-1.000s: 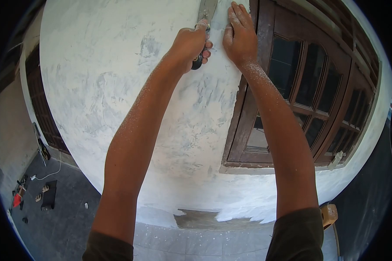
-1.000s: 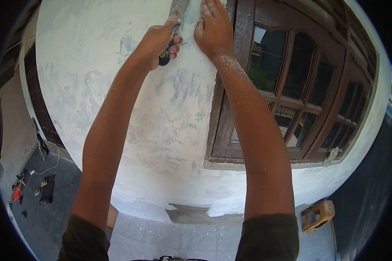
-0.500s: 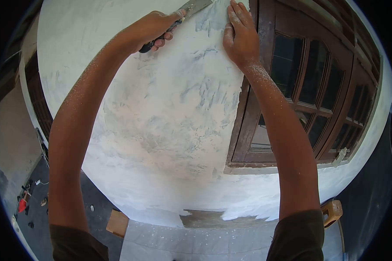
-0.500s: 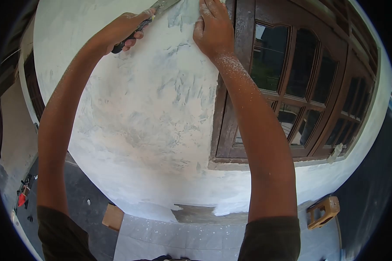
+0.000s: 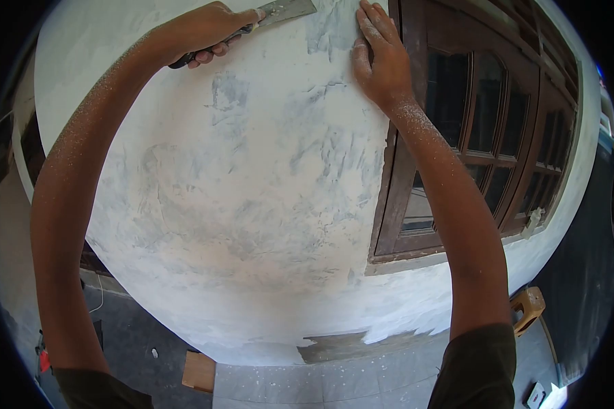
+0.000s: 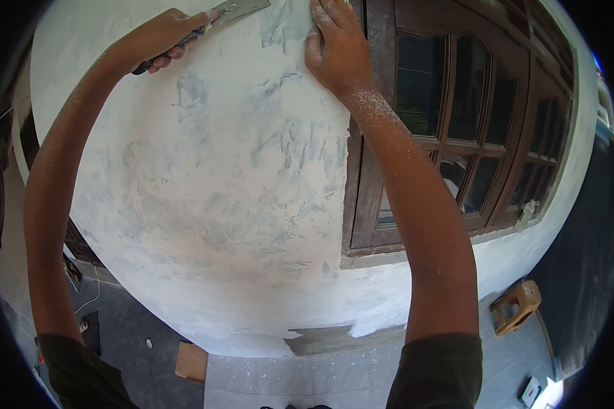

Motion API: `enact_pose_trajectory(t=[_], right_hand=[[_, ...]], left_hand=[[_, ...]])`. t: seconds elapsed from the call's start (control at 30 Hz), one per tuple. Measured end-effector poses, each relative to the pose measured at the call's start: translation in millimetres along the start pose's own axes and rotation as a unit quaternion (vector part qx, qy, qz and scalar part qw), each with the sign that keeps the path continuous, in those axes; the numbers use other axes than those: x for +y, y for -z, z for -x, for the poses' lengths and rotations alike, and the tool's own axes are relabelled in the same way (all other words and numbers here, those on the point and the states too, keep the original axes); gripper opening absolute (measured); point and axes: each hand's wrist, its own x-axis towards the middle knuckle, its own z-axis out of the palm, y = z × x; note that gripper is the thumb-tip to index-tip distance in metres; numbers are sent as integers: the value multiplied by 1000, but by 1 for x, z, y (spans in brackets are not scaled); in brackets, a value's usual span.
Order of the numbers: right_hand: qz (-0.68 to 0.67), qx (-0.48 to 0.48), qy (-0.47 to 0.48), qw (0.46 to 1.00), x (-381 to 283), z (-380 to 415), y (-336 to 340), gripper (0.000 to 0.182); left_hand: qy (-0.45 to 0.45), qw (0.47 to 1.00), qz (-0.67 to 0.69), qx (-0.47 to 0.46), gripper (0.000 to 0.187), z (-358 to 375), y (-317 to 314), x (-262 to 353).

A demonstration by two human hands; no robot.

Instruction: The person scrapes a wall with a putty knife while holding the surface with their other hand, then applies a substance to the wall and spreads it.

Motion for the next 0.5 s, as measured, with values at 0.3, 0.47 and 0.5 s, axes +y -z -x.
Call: enact_pose_trajectory(t=[0.3, 0.47, 0.5], right_hand=[[-3, 1, -3, 1000, -2, -1, 1, 51], [-10, 5, -3, 1000, 1, 0, -1, 50], [-5, 3, -4, 1000, 1, 0, 0, 50]], left_hand=[[101, 990, -77, -65, 56, 3, 31, 44], [79, 988, -97, -87, 56, -11, 40, 56], [83, 989, -93, -80, 56, -16, 37, 59]])
